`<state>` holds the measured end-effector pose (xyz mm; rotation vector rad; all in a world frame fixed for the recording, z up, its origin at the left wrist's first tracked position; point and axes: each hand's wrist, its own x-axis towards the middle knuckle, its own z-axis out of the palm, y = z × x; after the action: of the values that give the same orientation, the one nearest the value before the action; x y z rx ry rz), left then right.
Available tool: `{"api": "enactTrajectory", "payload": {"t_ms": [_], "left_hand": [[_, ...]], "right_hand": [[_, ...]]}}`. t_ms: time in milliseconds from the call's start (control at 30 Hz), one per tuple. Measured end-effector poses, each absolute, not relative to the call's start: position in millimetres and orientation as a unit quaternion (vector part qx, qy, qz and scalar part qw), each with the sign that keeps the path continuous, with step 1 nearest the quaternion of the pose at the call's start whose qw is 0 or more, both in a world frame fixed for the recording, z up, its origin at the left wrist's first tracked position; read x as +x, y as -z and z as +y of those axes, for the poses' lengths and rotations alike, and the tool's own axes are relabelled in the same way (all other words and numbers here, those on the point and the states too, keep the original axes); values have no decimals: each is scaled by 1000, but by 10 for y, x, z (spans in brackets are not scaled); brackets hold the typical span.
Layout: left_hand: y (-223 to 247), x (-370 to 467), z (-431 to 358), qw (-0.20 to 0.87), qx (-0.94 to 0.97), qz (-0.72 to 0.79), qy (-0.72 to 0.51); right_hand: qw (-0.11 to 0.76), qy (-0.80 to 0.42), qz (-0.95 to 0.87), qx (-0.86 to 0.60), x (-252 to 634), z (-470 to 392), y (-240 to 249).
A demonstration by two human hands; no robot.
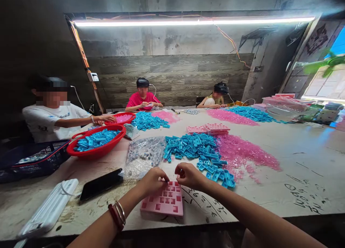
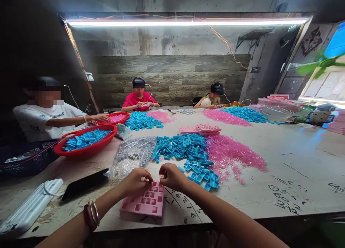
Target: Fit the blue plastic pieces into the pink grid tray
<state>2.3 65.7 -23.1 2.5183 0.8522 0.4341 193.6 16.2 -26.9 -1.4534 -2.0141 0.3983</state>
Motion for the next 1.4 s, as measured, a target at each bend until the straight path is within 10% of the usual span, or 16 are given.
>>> {"api": "enactTrajectory", "payload": {"t_ms": [1400], "left_hand": [[268, -55, 714, 364, 839, 382, -133]], "right_hand": [[359, -161, -822, -412, 1690, 202, 401]]}}
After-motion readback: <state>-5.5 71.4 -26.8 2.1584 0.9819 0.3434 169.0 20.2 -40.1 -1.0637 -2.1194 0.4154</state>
